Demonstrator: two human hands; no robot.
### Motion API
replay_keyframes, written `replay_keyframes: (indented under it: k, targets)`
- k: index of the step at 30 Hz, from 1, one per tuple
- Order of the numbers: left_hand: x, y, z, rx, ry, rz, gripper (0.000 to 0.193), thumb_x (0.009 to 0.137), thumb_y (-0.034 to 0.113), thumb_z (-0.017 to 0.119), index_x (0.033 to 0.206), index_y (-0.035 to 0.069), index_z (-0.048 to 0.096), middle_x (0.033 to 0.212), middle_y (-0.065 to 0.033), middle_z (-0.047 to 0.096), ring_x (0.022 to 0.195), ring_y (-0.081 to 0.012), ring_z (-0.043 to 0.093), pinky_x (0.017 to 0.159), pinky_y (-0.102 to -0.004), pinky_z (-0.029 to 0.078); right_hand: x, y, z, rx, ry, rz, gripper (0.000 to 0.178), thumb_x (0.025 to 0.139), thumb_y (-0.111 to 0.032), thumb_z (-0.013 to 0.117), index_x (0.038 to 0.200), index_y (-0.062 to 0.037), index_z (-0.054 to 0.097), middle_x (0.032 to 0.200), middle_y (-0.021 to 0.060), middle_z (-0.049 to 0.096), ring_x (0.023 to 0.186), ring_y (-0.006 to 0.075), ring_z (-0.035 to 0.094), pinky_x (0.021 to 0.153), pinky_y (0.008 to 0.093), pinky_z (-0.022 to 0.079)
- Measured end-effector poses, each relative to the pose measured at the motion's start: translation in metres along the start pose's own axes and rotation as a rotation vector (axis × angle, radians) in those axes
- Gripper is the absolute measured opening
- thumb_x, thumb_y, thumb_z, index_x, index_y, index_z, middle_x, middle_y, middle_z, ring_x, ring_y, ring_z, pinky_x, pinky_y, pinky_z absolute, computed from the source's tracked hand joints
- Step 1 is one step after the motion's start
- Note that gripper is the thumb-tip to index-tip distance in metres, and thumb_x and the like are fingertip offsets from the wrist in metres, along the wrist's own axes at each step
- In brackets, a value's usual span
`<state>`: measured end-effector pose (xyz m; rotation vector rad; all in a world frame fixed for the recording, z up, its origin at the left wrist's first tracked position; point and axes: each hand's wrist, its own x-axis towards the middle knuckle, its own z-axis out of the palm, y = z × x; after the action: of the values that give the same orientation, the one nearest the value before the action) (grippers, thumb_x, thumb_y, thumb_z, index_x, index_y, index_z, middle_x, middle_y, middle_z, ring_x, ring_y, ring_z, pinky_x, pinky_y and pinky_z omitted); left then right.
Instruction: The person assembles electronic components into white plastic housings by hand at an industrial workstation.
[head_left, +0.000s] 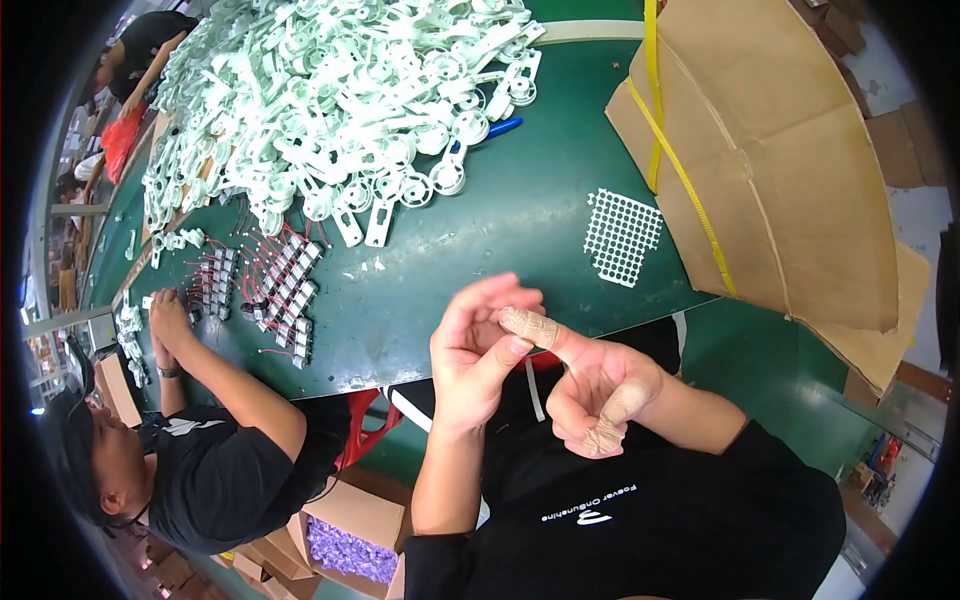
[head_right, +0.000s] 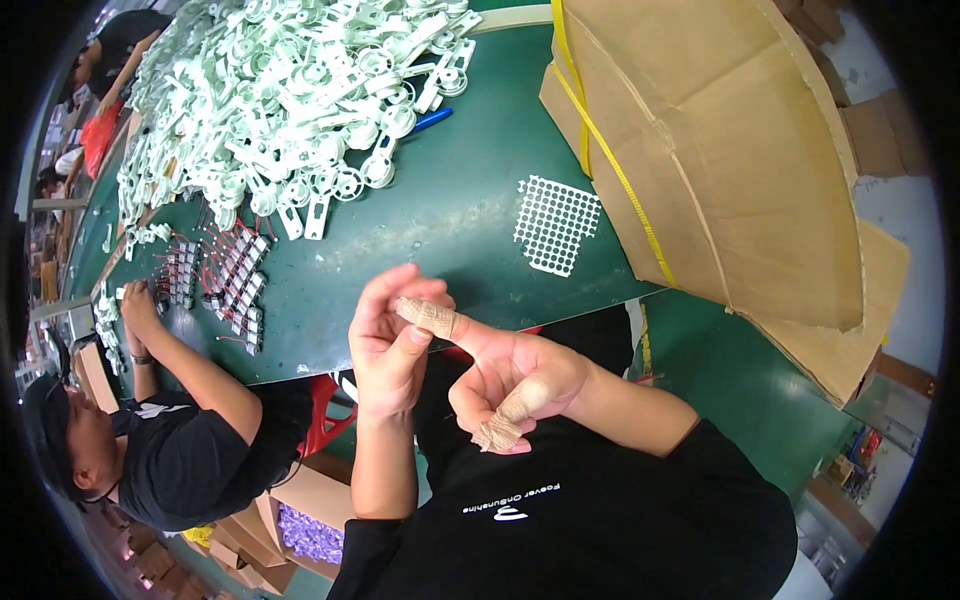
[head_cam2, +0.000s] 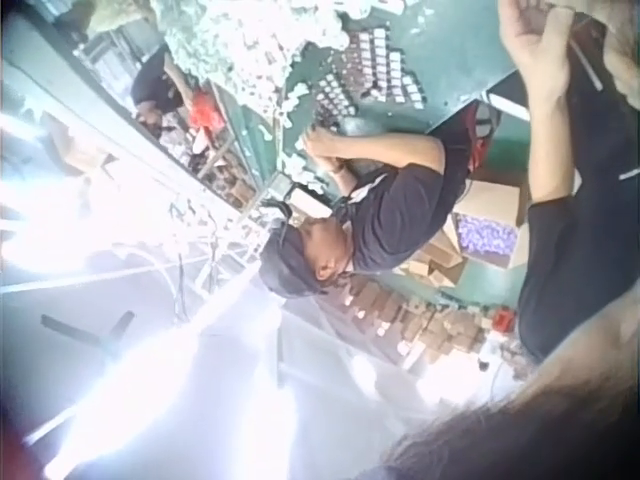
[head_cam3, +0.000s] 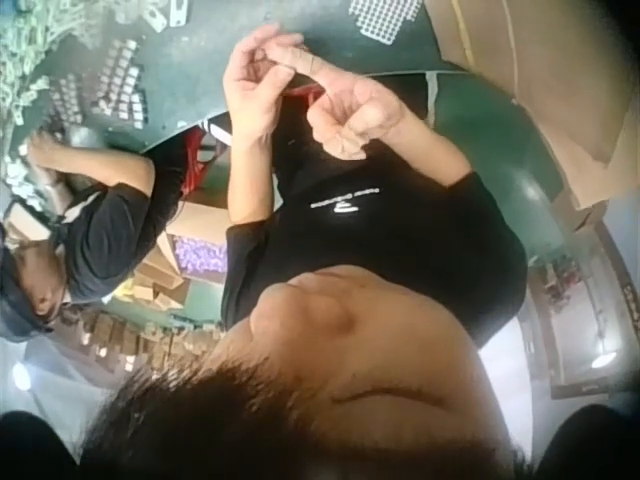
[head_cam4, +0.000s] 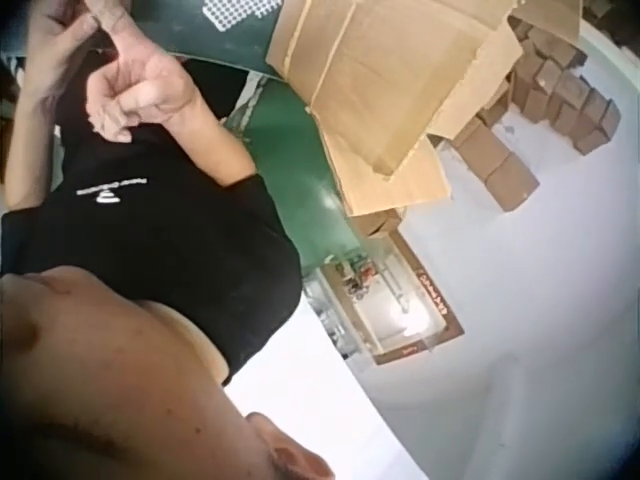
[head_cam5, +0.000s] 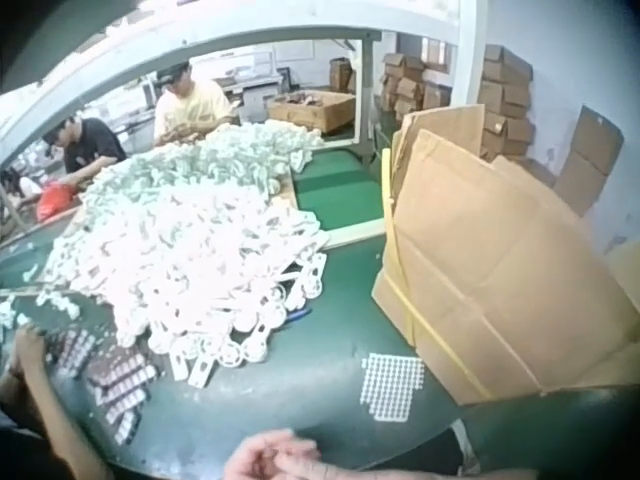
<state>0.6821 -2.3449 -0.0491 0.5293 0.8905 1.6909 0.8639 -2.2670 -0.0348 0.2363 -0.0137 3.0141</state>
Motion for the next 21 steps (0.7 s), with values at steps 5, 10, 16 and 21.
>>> replay_keyframes:
  k: [5, 10, 16, 21]
  targets:
    - [-0.015, -0.010, 0.008, -0.045, -0.032, 0.137, 0.018, 0.100, -0.007, 0.077, 0.118, -0.005, 0.077, 0.120, -0.0163, 0.078, 0.112, -0.0241, 0.077, 0.102, -0.0373, 0.062, -0.006, 0.021, 0.003, 0.160, -0.147, -0.055, 0.130, 0.091, 0.024, 0.061, 0.179, -0.0369, -0.012, 0.092, 0.0205, 0.067, 0.068, 0.0236, 0.064, 0.061, 0.0385, 0.059]
    - [-0.024, 0.000, 0.026, 0.268, 0.274, 0.073, 0.014, 0.106, 0.000, 0.075, 0.119, -0.004, 0.075, 0.113, -0.0112, 0.079, 0.097, -0.0136, 0.074, 0.091, -0.0288, 0.061, -0.002, 0.009, 0.009, -0.127, 0.050, -0.212, 0.118, 0.095, 0.017, 0.057, 0.181, -0.0282, -0.009, 0.095, 0.0174, 0.068, 0.065, 0.0207, 0.059, 0.059, 0.0381, 0.056]
    - [-0.056, 0.006, 0.026, 0.352, 0.130, 0.169, 0.022, 0.109, 0.000, 0.067, 0.130, -0.006, 0.070, 0.121, -0.0106, 0.072, 0.109, -0.0163, 0.072, 0.100, -0.0315, 0.058, -0.004, -0.002, 0.029, -0.905, 0.483, -0.364, 0.093, 0.101, 0.013, 0.059, 0.180, -0.0069, 0.015, 0.100, 0.0134, 0.070, 0.073, 0.0149, 0.061, 0.075, 0.0333, 0.057]
    - [-0.062, 0.005, 0.030, 0.329, 0.020, 0.115, 0.033, 0.106, 0.000, 0.073, 0.138, -0.004, 0.068, 0.121, -0.0095, 0.072, 0.106, -0.0139, 0.070, 0.093, -0.0289, 0.058, -0.010, 0.003, 0.032, -0.997, 0.470, -0.382, 0.086, 0.104, 0.010, 0.063, 0.178, -0.0046, 0.022, 0.106, 0.0123, 0.073, 0.091, 0.0136, 0.068, 0.078, 0.0278, 0.056]
